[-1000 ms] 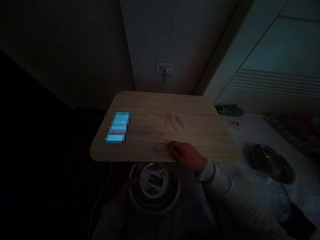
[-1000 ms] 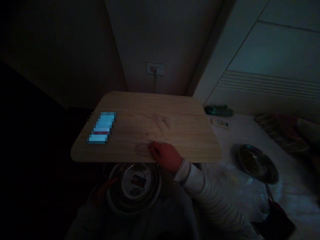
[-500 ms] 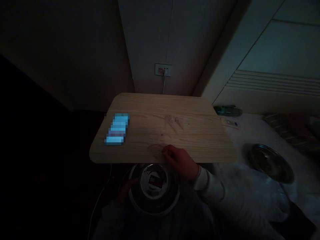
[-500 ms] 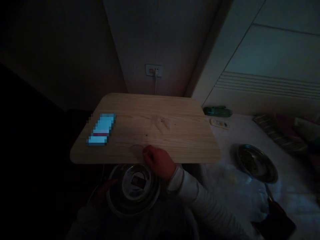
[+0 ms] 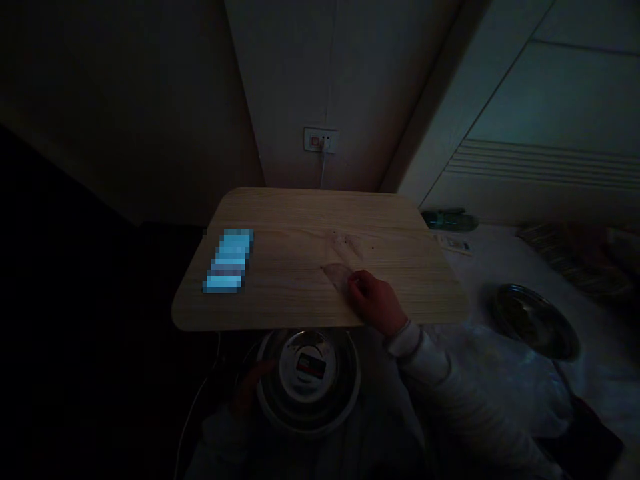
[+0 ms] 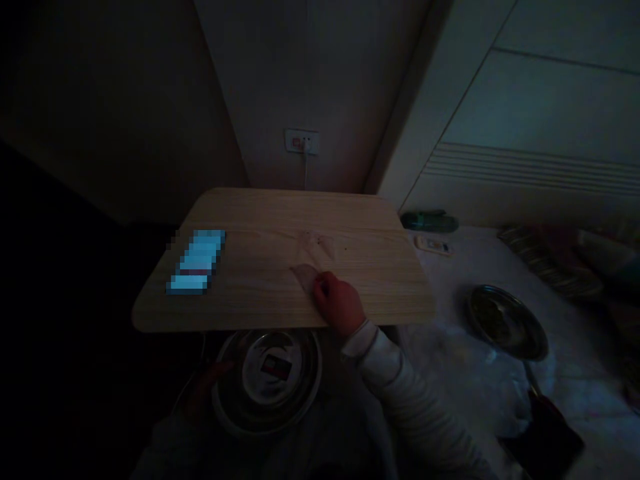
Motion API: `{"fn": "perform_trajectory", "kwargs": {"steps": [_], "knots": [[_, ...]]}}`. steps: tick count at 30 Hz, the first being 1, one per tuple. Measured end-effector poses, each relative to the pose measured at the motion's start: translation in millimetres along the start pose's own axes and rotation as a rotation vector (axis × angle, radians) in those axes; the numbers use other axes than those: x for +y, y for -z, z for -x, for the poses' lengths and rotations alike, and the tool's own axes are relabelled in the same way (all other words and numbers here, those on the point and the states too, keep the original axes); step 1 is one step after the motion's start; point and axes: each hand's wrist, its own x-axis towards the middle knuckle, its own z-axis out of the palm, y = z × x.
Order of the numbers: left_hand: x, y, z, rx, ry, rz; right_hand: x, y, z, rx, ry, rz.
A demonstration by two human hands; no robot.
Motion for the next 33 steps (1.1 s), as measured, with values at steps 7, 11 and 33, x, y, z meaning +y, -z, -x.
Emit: {"fn": "perform_trajectory", "kwargs": {"steps": [7,11,33], "knots": [[-16.3,0.8,-9.9,-0.017,0.005,-0.024,7.3,2.6,-10.9,0.023,0.019,0.003],[-18.4,3.3,-9.4,-0.002,0.019,0.0,5.8,2.9,-18.8,-0.003,0.067,0.014],[-15.8,6.0,-5.2,-0.043,0.056,0.13,-4.1,9.3,-8.6,-0.202,0.244,0.008]]}}
